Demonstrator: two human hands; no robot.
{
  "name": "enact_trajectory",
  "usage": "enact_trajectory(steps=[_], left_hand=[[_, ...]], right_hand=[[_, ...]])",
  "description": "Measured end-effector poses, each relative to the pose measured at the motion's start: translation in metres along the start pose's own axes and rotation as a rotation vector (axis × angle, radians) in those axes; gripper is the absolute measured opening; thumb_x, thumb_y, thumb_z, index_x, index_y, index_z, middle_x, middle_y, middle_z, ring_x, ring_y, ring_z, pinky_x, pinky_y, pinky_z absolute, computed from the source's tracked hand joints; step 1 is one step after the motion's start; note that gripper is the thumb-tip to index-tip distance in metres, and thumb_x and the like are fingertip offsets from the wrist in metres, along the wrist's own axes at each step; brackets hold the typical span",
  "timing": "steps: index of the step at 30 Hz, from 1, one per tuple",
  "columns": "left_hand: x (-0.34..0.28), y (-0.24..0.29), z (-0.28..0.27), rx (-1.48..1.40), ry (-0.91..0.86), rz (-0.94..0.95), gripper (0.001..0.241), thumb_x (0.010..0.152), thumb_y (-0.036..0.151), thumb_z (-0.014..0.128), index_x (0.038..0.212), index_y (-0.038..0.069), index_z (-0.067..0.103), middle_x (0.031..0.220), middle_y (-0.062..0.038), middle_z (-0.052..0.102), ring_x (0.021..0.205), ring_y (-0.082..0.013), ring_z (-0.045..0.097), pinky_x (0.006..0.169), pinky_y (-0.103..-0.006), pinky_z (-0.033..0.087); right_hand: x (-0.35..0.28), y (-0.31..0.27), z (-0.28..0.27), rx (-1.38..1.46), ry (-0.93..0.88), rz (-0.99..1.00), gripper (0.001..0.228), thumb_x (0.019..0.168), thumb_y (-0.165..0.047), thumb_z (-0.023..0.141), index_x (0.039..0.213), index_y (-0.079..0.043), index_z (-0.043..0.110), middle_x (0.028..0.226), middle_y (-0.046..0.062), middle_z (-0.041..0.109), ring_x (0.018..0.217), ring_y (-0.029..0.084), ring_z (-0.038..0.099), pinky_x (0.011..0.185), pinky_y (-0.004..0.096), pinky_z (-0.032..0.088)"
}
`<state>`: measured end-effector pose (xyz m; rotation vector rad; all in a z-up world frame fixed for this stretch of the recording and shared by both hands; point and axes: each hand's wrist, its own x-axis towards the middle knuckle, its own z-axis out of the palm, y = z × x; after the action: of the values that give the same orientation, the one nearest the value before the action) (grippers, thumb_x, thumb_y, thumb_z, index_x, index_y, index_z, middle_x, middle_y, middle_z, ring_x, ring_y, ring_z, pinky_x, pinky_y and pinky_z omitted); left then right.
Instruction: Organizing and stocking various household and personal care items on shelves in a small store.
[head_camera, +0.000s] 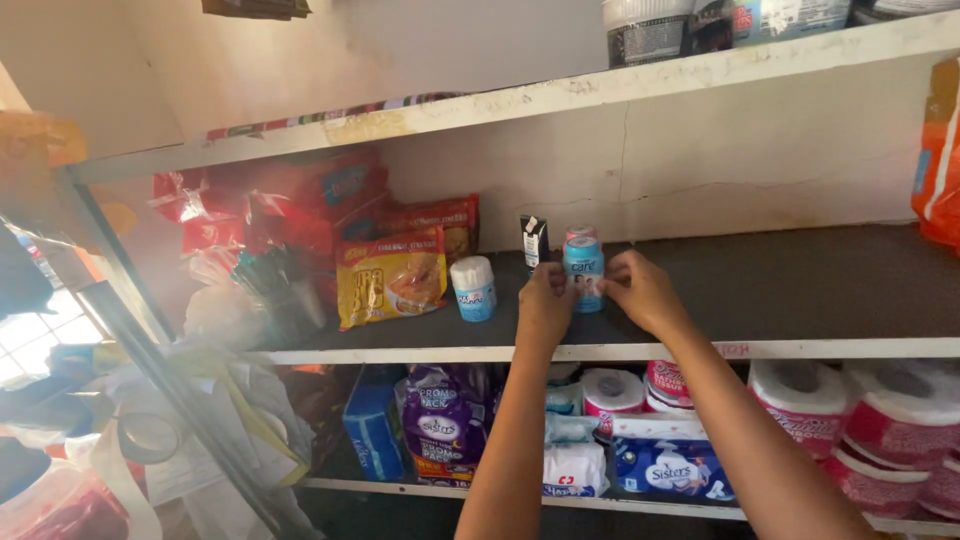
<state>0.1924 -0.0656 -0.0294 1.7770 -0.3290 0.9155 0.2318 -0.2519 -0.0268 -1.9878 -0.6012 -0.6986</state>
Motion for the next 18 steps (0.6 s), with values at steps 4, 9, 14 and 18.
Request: enact_trajectory(steps=[4, 9, 14, 18], left_hand=[[-0.01, 0.014, -0.002, 0.078, 0.017, -0.033, 0.035, 0.081, 0.012, 0.083, 0.11, -0.001, 0.067, 0.096, -0.015, 0.076, 0.086, -0.0225, 0.076, 0.077, -0.0334, 0.06], [-0.014, 0.034, -0.008, 0.105, 0.058, -0.032, 0.035, 0.079, 0.013, 0.084, 0.107, 0.0, 0.067, 0.093, -0.014, 0.075, 0.084, -0.0251, 0.076, 0.076, -0.0354, 0.06], [-0.038, 0.07, -0.025, 0.052, 0.311, 0.231, 0.021, 0.091, 0.006, 0.07, 0.112, 0.003, 0.066, 0.103, -0.017, 0.071, 0.093, -0.0327, 0.073, 0.081, -0.0394, 0.057], [-0.083, 0.068, -0.042, -0.012, 0.352, 0.264, 0.016, 0.1, 0.005, 0.065, 0.115, 0.005, 0.069, 0.108, -0.016, 0.073, 0.099, -0.0321, 0.073, 0.087, -0.0381, 0.059]], right_hand=[[-0.005, -0.01, -0.006, -0.033, -0.033, 0.078, 0.036, 0.083, -0.019, 0.083, 0.11, -0.003, 0.067, 0.102, 0.014, 0.077, 0.095, 0.024, 0.076, 0.083, 0.038, 0.058], [-0.009, -0.018, -0.011, -0.036, -0.032, 0.054, 0.032, 0.084, -0.02, 0.083, 0.107, -0.003, 0.068, 0.099, 0.013, 0.076, 0.092, 0.024, 0.074, 0.08, 0.038, 0.058], [-0.037, -0.076, -0.017, 0.065, 0.053, -0.183, 0.022, 0.093, -0.009, 0.075, 0.113, -0.002, 0.069, 0.103, 0.011, 0.075, 0.093, 0.02, 0.073, 0.081, 0.033, 0.057], [-0.099, -0.13, 0.006, 0.169, -0.034, -0.372, 0.023, 0.1, 0.0, 0.067, 0.123, 0.0, 0.068, 0.115, 0.013, 0.072, 0.103, 0.018, 0.071, 0.088, 0.032, 0.056]])
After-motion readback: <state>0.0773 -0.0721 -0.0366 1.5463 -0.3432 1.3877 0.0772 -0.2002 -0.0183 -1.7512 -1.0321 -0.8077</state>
